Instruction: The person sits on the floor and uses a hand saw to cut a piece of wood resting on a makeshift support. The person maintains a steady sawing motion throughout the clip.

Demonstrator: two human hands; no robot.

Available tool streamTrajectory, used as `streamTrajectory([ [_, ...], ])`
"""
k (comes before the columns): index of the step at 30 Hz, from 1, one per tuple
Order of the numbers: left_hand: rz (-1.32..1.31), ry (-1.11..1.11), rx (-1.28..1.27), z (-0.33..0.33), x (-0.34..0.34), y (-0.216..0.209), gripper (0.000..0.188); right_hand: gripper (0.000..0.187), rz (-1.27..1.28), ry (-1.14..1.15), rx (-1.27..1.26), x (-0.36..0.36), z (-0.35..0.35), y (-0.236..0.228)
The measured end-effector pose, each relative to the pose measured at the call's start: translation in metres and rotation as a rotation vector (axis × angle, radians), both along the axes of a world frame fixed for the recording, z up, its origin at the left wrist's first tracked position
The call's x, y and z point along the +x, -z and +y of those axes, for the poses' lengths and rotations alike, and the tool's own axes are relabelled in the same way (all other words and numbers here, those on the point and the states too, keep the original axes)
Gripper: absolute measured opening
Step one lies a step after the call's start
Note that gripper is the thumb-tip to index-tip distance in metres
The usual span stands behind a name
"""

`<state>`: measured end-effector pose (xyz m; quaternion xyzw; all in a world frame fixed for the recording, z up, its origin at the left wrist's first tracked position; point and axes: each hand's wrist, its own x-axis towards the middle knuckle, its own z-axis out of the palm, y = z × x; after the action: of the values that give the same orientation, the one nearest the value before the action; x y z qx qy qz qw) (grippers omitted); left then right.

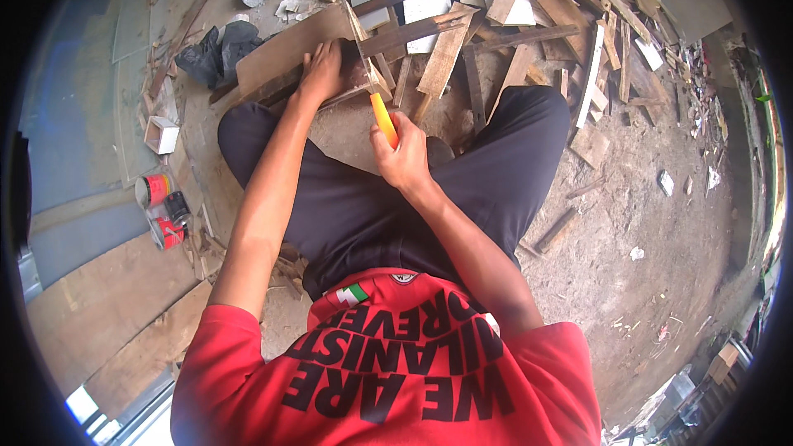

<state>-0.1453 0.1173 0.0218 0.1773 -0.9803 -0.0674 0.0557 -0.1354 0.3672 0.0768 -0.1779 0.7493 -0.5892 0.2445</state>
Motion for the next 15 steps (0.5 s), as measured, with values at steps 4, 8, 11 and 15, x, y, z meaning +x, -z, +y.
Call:
streamTrajectory([
  [4,0.023,-0.059,0.098,0.005,-0.001,-0.005,0.05,0.024,0.021,0.002,-0.036,0.003,0.005,0.012],
  [8,0.053,-0.04,0.096,-0.002,0.001,-0.002,0.052,0.033,-0.035,-0.011,0.004,-0.003,-0.001,0.007],
  [11,0.051,-0.056,0.085,0.006,0.0,-0.002,0.051,0.032,-0.061,0.012,-0.035,0.0,0.005,0.016],
  [15,-0.008,-0.044,0.075,0.0,-0.002,0.001,0.047,0.031,-0.043,0.016,-0.028,-0.002,0.001,0.01],
])
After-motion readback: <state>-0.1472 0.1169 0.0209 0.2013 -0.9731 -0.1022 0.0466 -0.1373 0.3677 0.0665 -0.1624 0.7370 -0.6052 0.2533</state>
